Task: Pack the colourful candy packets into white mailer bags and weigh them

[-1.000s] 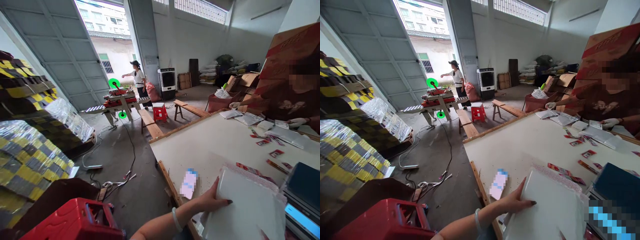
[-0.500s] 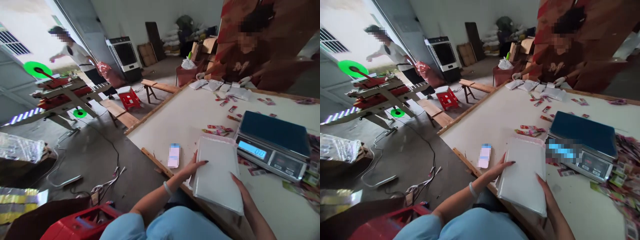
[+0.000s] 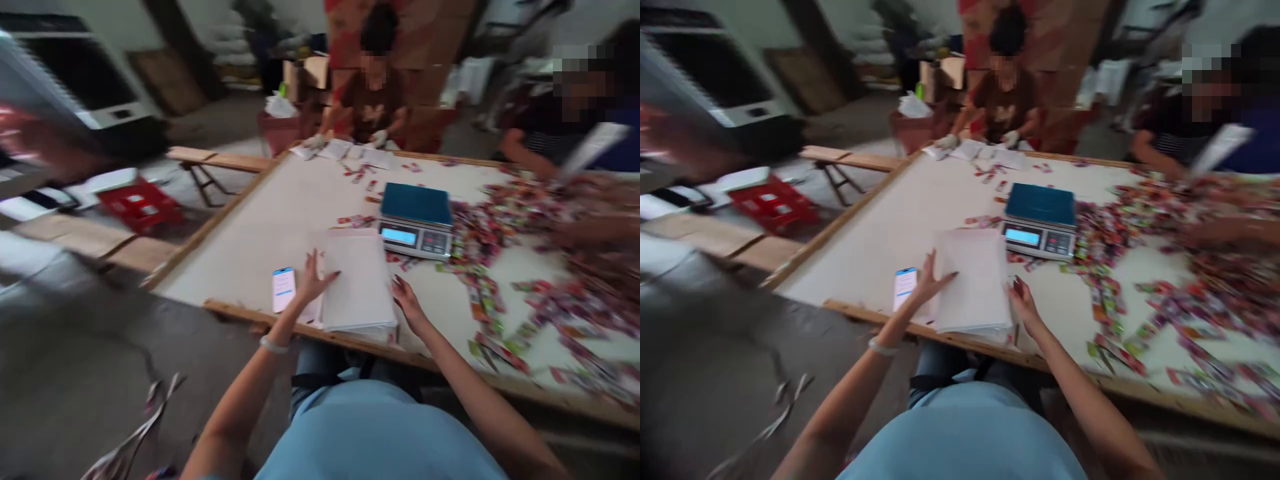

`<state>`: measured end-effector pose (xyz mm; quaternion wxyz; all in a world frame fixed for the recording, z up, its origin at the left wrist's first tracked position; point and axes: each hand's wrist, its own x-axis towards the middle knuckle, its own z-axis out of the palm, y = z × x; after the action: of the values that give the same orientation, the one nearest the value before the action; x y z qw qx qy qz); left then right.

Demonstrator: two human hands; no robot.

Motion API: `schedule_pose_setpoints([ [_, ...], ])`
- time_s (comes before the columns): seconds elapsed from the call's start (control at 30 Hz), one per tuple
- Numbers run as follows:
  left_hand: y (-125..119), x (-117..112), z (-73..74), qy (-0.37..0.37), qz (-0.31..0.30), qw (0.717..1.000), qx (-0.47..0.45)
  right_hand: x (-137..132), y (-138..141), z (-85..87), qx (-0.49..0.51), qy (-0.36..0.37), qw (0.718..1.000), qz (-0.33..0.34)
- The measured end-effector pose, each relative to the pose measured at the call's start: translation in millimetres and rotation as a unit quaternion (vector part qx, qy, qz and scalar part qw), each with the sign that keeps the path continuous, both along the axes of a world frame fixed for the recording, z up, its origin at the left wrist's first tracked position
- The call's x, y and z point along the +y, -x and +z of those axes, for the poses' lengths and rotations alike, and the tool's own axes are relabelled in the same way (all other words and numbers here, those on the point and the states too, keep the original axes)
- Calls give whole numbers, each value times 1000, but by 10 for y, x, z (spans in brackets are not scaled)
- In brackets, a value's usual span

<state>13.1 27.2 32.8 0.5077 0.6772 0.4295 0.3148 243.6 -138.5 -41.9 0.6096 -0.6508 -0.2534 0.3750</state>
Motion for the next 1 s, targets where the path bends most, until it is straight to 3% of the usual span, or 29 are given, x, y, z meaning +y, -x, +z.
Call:
schedule_pose_setpoints([
  [0.07,-46,215,62,-74,-28,996,29,-316,-377,-110,-232,37,971,-30],
  [0.13,-139,398,62,-219,-70,963,137,-740,-788,-210,-428,150,888,-74],
  [0.2,-236,484,0,-294,-100,921,236,-1109,-1179,-299,-496,304,802,-132],
  [0.27,-306,483,-97,-298,-128,893,313,-1264,-1523,-369,-462,423,761,-169],
  [0.37,-350,434,-206,-295,-152,865,377,-1056,-1859,-437,-421,472,761,-144],
  [0.47,-341,427,-179,-298,-155,851,404,-718,-1940,-473,-483,407,775,-15],
  [0.53,-327,450,-84,-300,-161,843,416,-644,-1931,-466,-509,344,787,54],
  [0.7,-385,624,254,-361,-180,826,394,-857,-1840,-331,-504,240,830,-8],
  [0.77,-470,742,344,-366,-186,828,383,-864,-1690,-296,-517,260,815,-23],
  [0.9,-643,962,384,-305,-191,828,431,-670,-1273,-357,-558,343,753,-58],
  [1.0,-682,1049,430,-242,-189,823,478,-616,-1124,-452,-557,312,768,-54],
])
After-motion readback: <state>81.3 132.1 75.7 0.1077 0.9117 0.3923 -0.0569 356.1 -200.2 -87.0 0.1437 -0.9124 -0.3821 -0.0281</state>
